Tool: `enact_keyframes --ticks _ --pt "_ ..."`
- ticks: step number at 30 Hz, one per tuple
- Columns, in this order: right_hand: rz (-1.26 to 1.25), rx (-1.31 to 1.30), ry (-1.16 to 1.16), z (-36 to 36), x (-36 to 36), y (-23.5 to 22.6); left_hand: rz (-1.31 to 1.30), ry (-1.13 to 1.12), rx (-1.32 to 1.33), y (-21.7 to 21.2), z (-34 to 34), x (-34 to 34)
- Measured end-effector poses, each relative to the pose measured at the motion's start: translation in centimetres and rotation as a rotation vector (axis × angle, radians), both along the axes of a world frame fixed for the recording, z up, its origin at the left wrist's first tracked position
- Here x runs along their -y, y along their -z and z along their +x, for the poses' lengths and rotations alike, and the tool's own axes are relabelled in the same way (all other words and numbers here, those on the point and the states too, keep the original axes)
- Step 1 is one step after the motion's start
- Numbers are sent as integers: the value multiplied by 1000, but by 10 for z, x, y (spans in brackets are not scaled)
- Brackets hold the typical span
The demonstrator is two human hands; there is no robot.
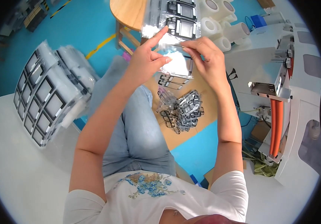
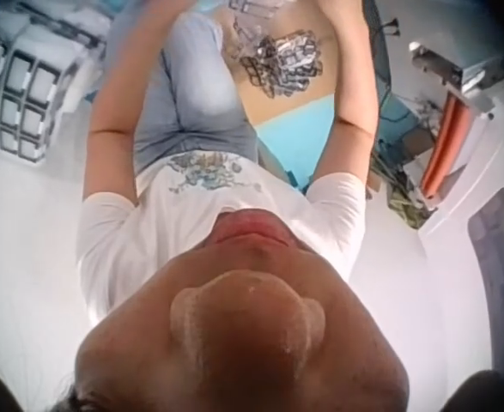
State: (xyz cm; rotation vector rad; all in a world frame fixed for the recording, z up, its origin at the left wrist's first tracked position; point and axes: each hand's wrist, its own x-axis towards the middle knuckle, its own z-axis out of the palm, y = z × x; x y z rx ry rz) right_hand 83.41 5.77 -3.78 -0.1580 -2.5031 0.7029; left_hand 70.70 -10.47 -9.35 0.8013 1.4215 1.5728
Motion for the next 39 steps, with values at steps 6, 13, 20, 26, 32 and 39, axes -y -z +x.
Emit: enact_keyframes --ticks 6,13,20,26,32,39 --pt "412 32 -63 -15 9 3 -1 -2 31 -5 1 -1" --pt "357 273 393 61 -4 -23 -36 16 -104 -9 0 1" --pt "-685 165 351 65 19 23 -1 -1 -138 0 1 5" --pt "-801 141 134 67 28 12 284 -132 173 0 17 8" --pt "-760 -299 238 -4 -20 -51 135 115 218 37 45 16" --pt "-338 -47 426 -73 -107 6 90 -316 -56 0 28 -9"
